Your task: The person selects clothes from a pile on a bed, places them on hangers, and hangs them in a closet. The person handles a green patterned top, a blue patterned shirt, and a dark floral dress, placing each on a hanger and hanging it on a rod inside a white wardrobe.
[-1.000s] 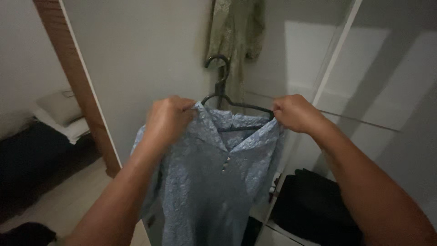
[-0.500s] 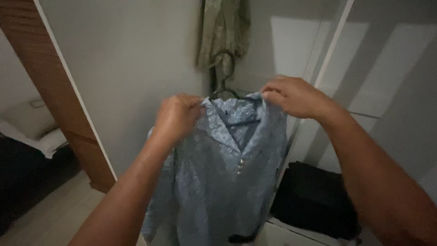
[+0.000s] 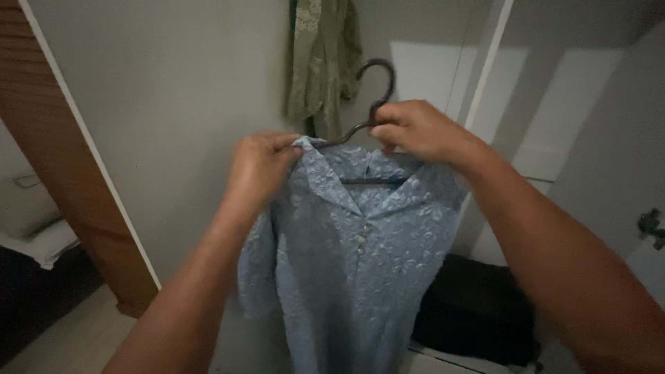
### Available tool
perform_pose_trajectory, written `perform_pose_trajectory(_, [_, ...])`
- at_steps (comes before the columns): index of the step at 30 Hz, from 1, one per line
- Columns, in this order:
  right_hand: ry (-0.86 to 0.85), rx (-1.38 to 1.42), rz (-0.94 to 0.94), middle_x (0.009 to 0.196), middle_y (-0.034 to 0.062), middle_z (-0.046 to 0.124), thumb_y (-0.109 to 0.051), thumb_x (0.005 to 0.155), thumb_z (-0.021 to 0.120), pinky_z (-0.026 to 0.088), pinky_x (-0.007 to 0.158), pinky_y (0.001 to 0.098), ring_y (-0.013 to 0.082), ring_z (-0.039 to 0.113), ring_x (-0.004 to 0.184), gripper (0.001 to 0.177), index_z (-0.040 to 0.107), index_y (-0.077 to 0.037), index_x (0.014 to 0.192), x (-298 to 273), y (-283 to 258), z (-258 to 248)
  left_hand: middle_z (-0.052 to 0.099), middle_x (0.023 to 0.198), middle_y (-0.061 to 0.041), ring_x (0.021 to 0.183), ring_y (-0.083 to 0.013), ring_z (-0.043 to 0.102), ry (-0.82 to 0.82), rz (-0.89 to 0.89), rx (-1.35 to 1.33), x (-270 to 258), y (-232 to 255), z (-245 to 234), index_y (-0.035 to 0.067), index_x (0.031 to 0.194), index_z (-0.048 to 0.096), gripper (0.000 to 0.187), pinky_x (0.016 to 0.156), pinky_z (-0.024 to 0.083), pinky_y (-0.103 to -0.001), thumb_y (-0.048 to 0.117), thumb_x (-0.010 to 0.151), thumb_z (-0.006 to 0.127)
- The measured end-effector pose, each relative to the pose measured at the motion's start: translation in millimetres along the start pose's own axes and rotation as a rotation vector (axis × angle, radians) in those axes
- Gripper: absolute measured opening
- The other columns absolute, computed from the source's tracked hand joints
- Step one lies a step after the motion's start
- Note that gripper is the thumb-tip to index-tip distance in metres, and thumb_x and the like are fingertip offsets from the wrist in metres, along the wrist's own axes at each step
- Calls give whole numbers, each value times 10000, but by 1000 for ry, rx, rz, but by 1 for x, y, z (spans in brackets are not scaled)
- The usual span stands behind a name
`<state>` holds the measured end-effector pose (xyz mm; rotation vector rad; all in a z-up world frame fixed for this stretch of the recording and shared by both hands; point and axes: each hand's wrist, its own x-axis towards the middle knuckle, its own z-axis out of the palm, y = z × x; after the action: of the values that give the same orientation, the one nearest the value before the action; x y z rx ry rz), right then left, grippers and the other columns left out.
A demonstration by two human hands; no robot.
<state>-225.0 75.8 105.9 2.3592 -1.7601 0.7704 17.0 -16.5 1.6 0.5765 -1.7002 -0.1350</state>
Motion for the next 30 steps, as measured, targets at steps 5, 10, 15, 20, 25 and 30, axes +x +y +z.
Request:
perform_pose_trajectory(5, [18, 24, -38, 812, 70, 738, -211, 965, 599, 552, 697, 354, 191, 717, 755, 189, 714, -65, 934, 6, 9, 13, 741, 1083, -169, 990, -368, 699, -193, -42, 171, 1, -4, 9, 64, 1112, 756, 267, 844, 530, -461, 123, 855, 711])
perform_pose_trajectory(10, [37, -39, 37, 998, 62, 735, -248, 954, 593, 563, 792, 390, 219, 714, 879, 272, 666, -122, 1183, 11, 28, 1, 741, 1064, -176, 1029, -397, 695, 7, 40, 123, 15, -16, 17, 83, 1073, 759, 256, 871, 535, -484, 155, 829, 725])
perform_pose_trajectory(15, [124, -432, -11, 1087, 151, 705, -162, 938, 615, 512, 903, 466, 333, 670, 1009, 239, 700, -52, 1132, 40, 66, 15, 747, 1059, -151, 996, -410, 695, 36, -81, 235, 35, 5, 24, 144, 1057, 783, 258, 850, 529, -499, 191, 815, 709])
perform_pose_trajectory(20, [341, -305, -133, 1058, 174, 691, -164, 953, 616, 512, 881, 461, 370, 663, 984, 215, 695, -24, 1095, 72, 80, 35, 738, 1062, -160, 1022, -400, 682, -227, -191, 216, 65, 10, -4, 123, 1077, 761, 262, 849, 529, -494, 227, 840, 726])
perform_pose_trajectory(25, [459, -156, -110, 1040, 164, 674, -153, 953, 602, 509, 854, 454, 354, 655, 954, 226, 698, -31, 1117, 108, 74, 49, 746, 1056, -171, 998, -378, 709, -219, -131, 125, 81, -18, -22, 90, 1095, 750, 298, 855, 545, -471, 229, 832, 729])
perform_pose_trajectory(30, [639, -218, -199, 1138, 192, 679, -118, 922, 607, 501, 921, 462, 384, 628, 1056, 241, 722, -13, 1106, 141, 80, 58, 746, 1019, -210, 979, -415, 702, -10, -109, 166, 91, -17, 0, 83, 1052, 782, 237, 860, 543, -491, 167, 845, 704])
